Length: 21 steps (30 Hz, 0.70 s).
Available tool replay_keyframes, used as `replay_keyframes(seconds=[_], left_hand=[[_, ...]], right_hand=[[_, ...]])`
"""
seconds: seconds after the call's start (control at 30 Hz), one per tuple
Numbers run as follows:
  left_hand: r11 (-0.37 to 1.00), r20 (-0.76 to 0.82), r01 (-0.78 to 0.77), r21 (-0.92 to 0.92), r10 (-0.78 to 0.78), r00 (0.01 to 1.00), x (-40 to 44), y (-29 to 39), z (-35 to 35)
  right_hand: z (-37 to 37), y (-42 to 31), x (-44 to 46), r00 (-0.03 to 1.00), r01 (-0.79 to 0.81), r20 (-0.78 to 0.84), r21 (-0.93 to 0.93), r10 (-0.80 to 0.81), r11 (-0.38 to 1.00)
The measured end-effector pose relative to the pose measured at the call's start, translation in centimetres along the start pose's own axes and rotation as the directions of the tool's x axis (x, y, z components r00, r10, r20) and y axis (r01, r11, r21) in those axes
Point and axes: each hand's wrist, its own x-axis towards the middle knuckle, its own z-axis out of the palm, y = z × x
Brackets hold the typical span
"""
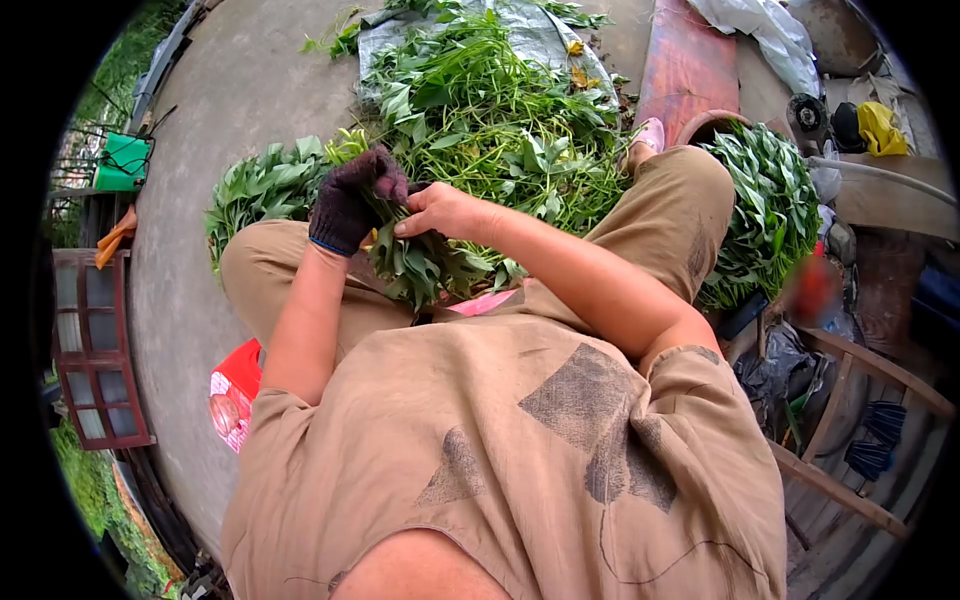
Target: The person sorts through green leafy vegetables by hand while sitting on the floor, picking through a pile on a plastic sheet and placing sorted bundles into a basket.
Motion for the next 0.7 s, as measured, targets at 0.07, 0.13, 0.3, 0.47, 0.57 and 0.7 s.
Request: replay_keyframes(seconds=[0.07,0.13,0.3,0.47,0.57,0.7], left_hand=[[0.995,-0.061,-0.057,-0.086,0.052,0.997,0.0,0.5,1.5],[0.99,-0.095,-0.069,-0.126,0.057,0.994,0.2,1.4,0.8],[0.998,-0.311,-0.056,0.011,0.057,0.949,0.1,1.5,0.3],[0.999,-0.436,-0.048,0.018,0.051,0.898,0.7,0.0,0.4],[0.995,-0.493,-0.1,0.011,0.092,0.865,1.0,-0.5,-0.6],[0.993,-0.577,-0.113,0.045,0.118,0.808,0.8,-0.3,-0.8]], right_hand=[[-3.0,-2.8,-1.1,0.993,-0.033,0.09,-0.401,0.075,0.916],[-7.6,-2.2,-1.6,0.99,-0.092,-0.142,-0.617,0.004,0.782],[-14.2,0.5,-4.6,0.883,-0.463,-0.464,-0.886,0.074,-0.02],[-16.2,5.9,-5.2,0.931,-0.352,-0.345,-0.935,0.119,0.041],[-16.7,5.7,-4.7,0.895,-0.366,-0.356,-0.93,0.268,-0.011],[-15.3,-1.2,-6.6,0.877,-0.369,-0.432,-0.886,-0.21,0.28]])
